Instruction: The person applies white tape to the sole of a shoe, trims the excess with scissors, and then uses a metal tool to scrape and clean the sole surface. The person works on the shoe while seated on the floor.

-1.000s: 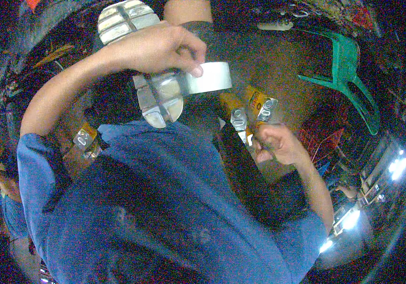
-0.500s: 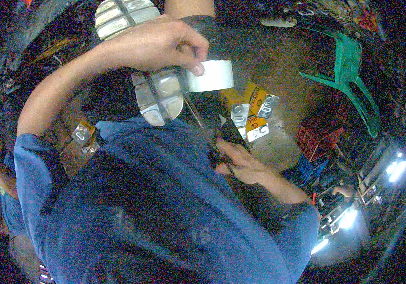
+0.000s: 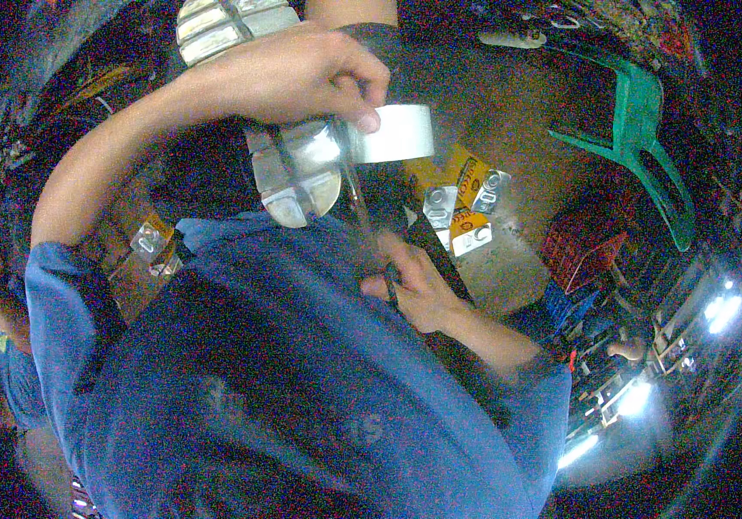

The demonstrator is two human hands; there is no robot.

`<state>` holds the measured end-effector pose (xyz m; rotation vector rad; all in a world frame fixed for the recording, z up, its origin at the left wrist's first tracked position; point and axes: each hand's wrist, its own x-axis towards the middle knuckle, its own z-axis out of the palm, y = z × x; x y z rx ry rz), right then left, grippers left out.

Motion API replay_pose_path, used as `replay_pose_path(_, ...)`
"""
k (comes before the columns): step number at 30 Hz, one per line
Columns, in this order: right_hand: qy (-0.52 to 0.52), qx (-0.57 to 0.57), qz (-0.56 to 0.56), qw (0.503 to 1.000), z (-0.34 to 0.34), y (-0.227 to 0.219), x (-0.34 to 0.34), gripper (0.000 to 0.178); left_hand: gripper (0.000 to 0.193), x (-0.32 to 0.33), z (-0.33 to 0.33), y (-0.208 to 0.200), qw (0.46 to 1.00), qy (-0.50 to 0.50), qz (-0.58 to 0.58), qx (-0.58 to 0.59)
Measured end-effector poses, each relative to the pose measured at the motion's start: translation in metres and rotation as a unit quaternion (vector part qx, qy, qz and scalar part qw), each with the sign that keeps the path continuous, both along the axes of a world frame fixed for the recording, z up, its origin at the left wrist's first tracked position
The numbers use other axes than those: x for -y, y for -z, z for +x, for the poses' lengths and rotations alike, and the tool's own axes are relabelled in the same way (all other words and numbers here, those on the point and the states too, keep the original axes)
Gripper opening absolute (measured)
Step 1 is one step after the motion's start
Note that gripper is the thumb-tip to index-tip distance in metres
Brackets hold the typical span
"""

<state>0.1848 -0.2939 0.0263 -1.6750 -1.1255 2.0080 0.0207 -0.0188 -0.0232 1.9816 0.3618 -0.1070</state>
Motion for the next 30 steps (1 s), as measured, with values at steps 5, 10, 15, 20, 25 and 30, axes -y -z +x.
replay_pose_path(5, 0.01, 0.02, 0.038, 0.999, -0.006, 0.0, 0.003, 0.09, 0.029, -0.001, 0.0, -0.001, 1.0, 0.012, -0.016, -0.008)
replay_pose_path(10, 0.002, 0.017, 0.031, 0.999, -0.006, 0.001, 0.005, 0.087, 0.028, 0.0, 0.0, -0.001, 1.0, 0.006, -0.012, -0.002)
replay_pose_path(15, 0.019, 0.006, 0.026, 0.999, -0.008, -0.001, 0.002, 0.092, 0.029, 0.001, 0.0, 0.0, 1.0, 0.002, -0.014, 0.004)
replay_pose_path(20, 0.022, 0.006, 0.016, 1.0, -0.008, 0.0, 0.004, 0.093, 0.028, 0.002, -0.001, 0.0, 1.0, -0.002, -0.023, 0.004)
replay_pose_path(25, 0.037, 0.003, 0.007, 0.999, -0.007, 0.003, 0.009, 0.083, 0.029, 0.001, 0.001, 0.001, 1.0, 0.008, -0.022, 0.005)
replay_pose_path(30, 0.05, 0.007, 0.03, 0.998, -0.008, 0.005, 0.014, 0.058, 0.028, 0.001, 0.003, 0.001, 1.0, -0.001, -0.019, -0.001)
